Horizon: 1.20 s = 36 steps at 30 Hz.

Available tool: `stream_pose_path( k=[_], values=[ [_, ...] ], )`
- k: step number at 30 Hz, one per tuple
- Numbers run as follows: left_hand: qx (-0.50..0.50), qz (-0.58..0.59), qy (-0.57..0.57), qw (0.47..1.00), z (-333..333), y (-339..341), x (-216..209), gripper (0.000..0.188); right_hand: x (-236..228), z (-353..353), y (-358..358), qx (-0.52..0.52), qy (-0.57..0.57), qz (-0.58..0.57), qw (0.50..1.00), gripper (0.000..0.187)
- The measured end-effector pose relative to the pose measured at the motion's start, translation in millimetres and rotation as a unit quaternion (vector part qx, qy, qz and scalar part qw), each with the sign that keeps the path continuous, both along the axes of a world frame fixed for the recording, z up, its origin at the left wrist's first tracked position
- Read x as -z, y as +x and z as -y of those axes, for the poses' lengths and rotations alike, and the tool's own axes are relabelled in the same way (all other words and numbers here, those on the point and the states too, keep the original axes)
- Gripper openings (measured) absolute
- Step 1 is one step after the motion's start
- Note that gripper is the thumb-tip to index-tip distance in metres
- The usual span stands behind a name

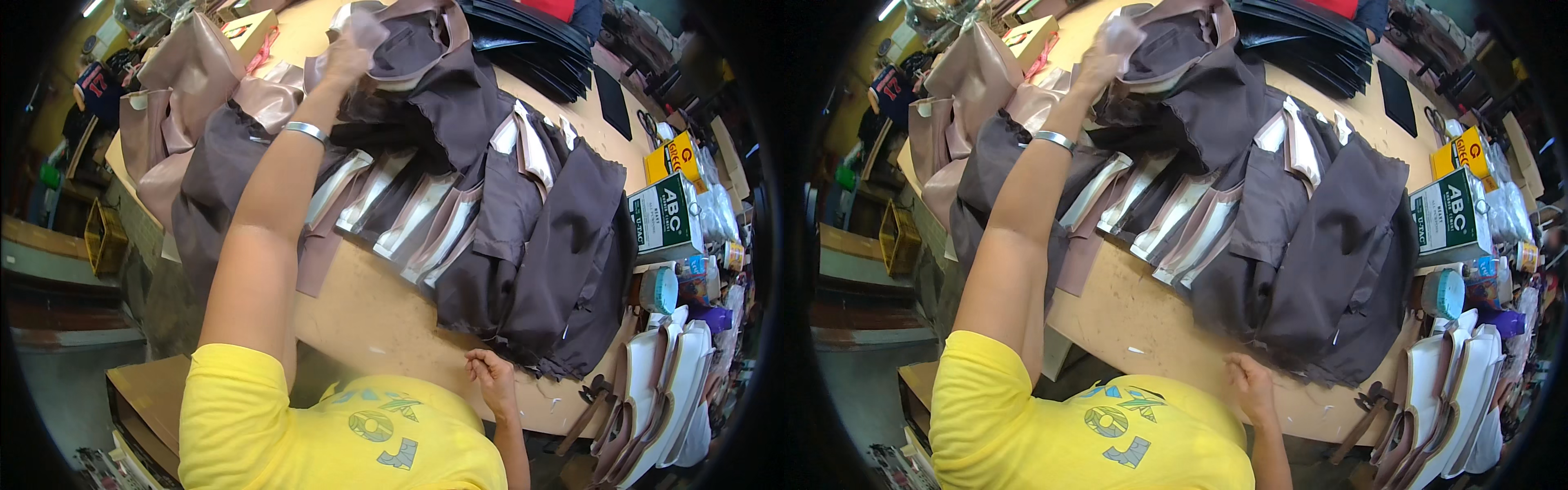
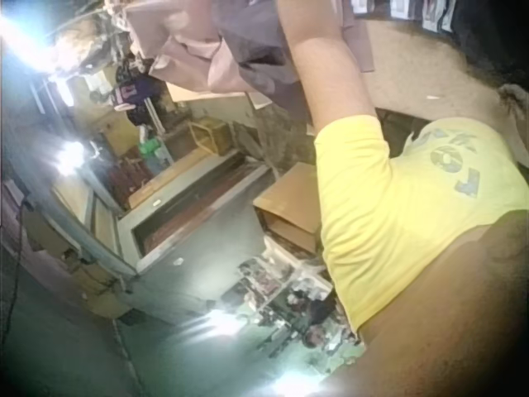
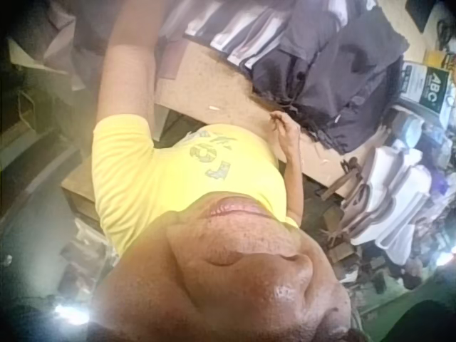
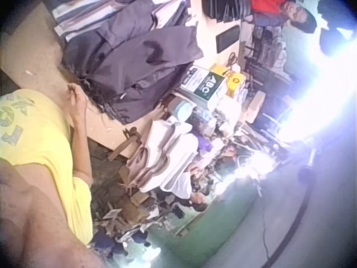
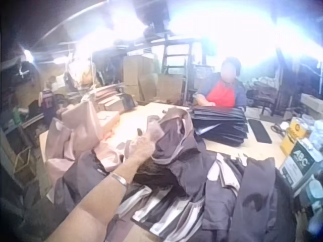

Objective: The person repeatedly picks up shoe parts from a table, aligns them, and secures them with metal staples using a hammer. The person handles multiple shoe parts one at a time, placing each completed unit back on the table.

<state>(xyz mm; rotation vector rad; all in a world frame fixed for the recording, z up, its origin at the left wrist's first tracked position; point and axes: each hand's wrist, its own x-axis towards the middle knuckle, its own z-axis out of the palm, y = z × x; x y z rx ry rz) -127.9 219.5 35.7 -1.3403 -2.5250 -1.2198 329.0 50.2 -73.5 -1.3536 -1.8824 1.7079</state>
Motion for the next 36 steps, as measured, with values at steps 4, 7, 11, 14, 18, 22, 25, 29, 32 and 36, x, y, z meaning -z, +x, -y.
stream_pose_path(
  k=[4, 7, 11, 14, 18, 22, 25, 29, 32, 36],
  values=[
    [-0.097, -0.130, 0.167, 0.972, 20.2, -60.3, 40.7, 0.040, 9.9, 4.5, 1.7, -0.046, -0.040, 0.001, 0.998, 0.016],
    [0.064, -0.153, 0.150, 0.975, 46.0, 9.1, 24.3, 0.036, 19.0, 5.3, -2.6, -0.097, 0.029, 0.008, 0.995, 0.016],
    [0.399, 0.047, 0.106, 0.910, 101.5, 117.1, 34.3, 0.017, 15.6, -6.0, -22.6, -0.141, 0.026, -0.059, 0.988, 0.018],
    [0.464, 0.046, 0.010, 0.884, 132.8, 170.4, 40.6, 0.019, -5.0, 1.1, -63.7, -0.112, -0.103, -0.088, 0.984, 0.020],
    [0.523, 0.088, 0.122, 0.839, 159.7, 219.9, 1.2, 0.018, -51.0, 32.5, -92.3, -0.361, 0.103, -0.229, 0.898, 0.019],
    [0.592, 0.379, 0.392, 0.594, 206.4, 286.2, -83.3, 0.006, -36.3, 15.7, -66.9, -0.287, -0.015, -0.181, 0.941, 0.022],
    [0.635, 0.475, 0.431, 0.430, 226.3, 328.2, -94.7, 0.012, -16.1, 7.0, -49.4, -0.213, -0.129, -0.222, 0.943, 0.032],
    [0.692, 0.529, 0.386, 0.302, 225.4, 358.0, -93.8, 0.021, -12.3, 22.2, -33.5, -0.240, -0.113, -0.141, 0.954, 0.030],
    [0.719, 0.550, 0.347, 0.245, 215.6, 374.8, -92.2, 0.028, -20.5, 26.3, -25.0, -0.290, -0.093, -0.061, 0.950, 0.027],
    [0.742, 0.569, 0.289, 0.206, 207.8, 393.9, -94.1, 0.038, -26.9, 32.9, -9.7, -0.266, -0.086, -0.094, 0.956, 0.026]
  ],
)
